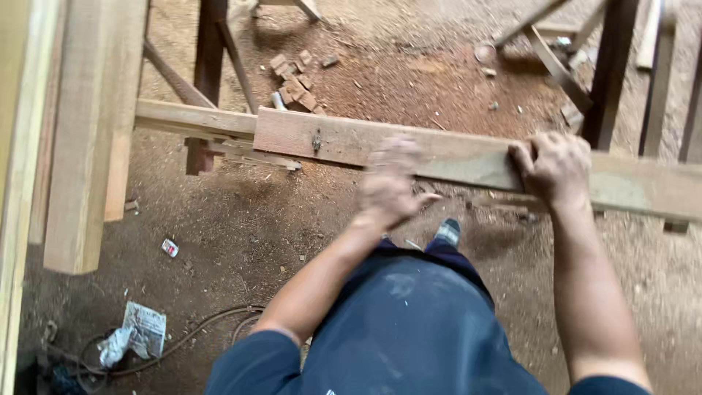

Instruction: The person sands the surface and edges of a long wooden plank using a piece of sandpaper by hand.

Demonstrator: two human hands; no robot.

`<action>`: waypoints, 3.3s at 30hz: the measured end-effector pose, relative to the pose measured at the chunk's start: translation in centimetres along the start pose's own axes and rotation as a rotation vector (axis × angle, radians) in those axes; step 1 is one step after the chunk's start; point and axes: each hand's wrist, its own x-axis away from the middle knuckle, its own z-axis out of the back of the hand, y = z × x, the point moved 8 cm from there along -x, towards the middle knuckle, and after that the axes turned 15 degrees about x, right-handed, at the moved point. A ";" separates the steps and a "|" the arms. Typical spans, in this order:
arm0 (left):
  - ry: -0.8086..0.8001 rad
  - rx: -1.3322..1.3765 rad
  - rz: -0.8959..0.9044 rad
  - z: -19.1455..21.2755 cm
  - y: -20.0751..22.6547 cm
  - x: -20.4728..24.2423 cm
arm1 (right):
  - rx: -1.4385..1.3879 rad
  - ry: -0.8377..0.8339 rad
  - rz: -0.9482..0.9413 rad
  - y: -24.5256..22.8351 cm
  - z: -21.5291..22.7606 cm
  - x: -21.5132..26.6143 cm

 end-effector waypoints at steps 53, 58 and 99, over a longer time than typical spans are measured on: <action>-0.083 -0.028 0.527 3.7 -5.3 -2.5 | -0.004 0.107 0.577 -6.2 4.8 -0.7; -0.279 -0.024 0.611 0.8 -0.7 -3.3 | 0.012 -0.108 0.495 -7.0 4.2 -1.5; 0.127 0.113 0.526 6.0 -6.8 0.9 | 0.052 -0.072 0.535 -7.0 4.4 -1.6</action>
